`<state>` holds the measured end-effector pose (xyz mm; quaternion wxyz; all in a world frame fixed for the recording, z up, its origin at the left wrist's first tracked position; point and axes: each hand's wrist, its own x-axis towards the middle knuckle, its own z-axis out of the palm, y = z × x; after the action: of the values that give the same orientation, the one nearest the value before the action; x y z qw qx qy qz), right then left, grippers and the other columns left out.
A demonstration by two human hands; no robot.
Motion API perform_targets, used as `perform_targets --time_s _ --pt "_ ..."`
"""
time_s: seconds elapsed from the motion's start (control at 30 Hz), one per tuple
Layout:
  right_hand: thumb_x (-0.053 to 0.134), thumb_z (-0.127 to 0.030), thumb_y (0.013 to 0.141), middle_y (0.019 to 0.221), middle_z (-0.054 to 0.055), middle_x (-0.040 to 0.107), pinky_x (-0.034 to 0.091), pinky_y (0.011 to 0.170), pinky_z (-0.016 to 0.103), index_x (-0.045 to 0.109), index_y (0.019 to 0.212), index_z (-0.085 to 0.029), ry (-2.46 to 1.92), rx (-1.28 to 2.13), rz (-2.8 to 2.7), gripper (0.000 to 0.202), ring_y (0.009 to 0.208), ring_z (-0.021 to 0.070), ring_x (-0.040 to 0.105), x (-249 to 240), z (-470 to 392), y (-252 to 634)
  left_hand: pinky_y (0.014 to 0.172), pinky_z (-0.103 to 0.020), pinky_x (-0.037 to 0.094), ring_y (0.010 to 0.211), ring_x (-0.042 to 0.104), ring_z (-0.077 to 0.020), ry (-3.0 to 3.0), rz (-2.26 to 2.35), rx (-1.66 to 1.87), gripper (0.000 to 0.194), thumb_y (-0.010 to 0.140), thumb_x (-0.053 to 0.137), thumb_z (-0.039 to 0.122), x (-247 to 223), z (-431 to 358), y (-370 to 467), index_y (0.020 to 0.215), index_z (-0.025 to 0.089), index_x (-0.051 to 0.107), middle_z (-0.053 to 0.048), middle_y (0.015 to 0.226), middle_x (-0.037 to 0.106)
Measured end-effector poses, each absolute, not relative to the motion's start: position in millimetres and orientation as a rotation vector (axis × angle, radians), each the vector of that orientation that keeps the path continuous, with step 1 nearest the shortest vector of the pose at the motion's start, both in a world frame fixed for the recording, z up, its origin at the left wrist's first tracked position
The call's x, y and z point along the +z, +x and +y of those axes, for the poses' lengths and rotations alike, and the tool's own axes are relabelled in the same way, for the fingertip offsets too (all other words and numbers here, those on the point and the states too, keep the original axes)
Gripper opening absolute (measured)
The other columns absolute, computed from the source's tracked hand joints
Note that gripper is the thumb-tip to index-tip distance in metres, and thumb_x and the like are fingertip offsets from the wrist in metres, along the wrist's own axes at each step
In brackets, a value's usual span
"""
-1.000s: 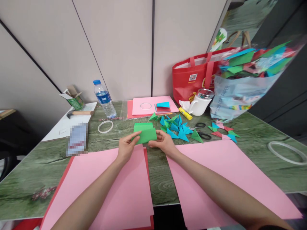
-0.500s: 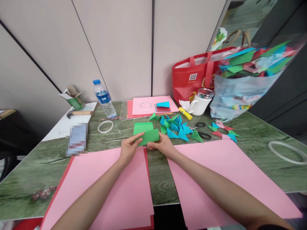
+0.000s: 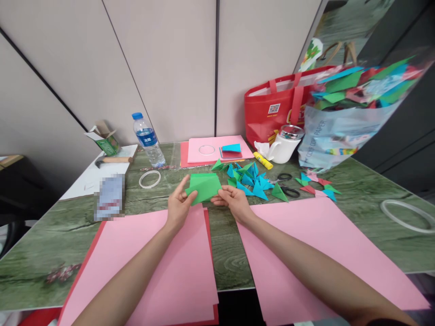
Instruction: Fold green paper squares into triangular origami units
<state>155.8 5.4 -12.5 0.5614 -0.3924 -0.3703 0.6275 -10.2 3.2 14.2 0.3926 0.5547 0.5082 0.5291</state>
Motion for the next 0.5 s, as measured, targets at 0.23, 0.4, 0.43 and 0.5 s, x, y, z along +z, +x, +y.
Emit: perform_targets --time_s 0.23,0.4,0.43,0.5 --pt "0.061 -0.038 0.070 0.068 -0.001 0.065 0.054 0.062 0.034 0.040 0.101 -0.022 -0.846 1.514 -0.823 0.041 0.061 0.0172 0.066 -12.2 5.3 154.6 0.069 -0.029 0.049 0.077 0.062 -0.0172 1.685 1.237 1.311 0.029 0.075 0.055 0.032 2.5 -0.4 -7.7 0.098 0.017 0.064 -0.005 0.096 0.067" --pt "0.063 -0.038 0.068 0.079 0.000 0.063 0.054 0.070 0.038 0.039 0.106 -0.023 -0.799 1.569 -0.935 0.047 0.072 0.0180 0.065 -8.5 0.6 150.8 0.090 -0.034 0.043 0.099 0.058 -0.0188 2.175 1.090 1.134 0.030 0.078 0.053 0.026 2.5 -8.3 -6.1 0.107 0.022 0.060 -0.005 0.108 0.062" --pt "0.063 -0.037 0.067 0.081 0.000 0.063 0.054 0.070 0.038 0.039 0.108 -0.023 -0.803 1.563 -0.956 0.050 0.075 0.0182 0.064 -7.7 -0.2 150.7 0.091 -0.035 0.042 0.102 0.056 -0.0194 2.213 1.060 1.081 0.035 0.076 0.056 0.028 3.3 -9.4 -5.9 0.111 0.022 0.057 -0.006 0.112 0.060" --pt "0.064 -0.036 0.066 0.085 0.001 0.062 0.054 0.071 0.037 0.038 0.114 -0.025 -0.821 1.539 -0.977 0.056 0.078 0.0181 0.063 -6.6 -1.5 151.3 0.093 -0.037 0.040 0.107 0.053 -0.0210 2.223 1.040 1.007 0.048 0.071 0.062 0.032 4.8 -10.5 -5.6 0.117 0.023 0.052 -0.007 0.118 0.055"
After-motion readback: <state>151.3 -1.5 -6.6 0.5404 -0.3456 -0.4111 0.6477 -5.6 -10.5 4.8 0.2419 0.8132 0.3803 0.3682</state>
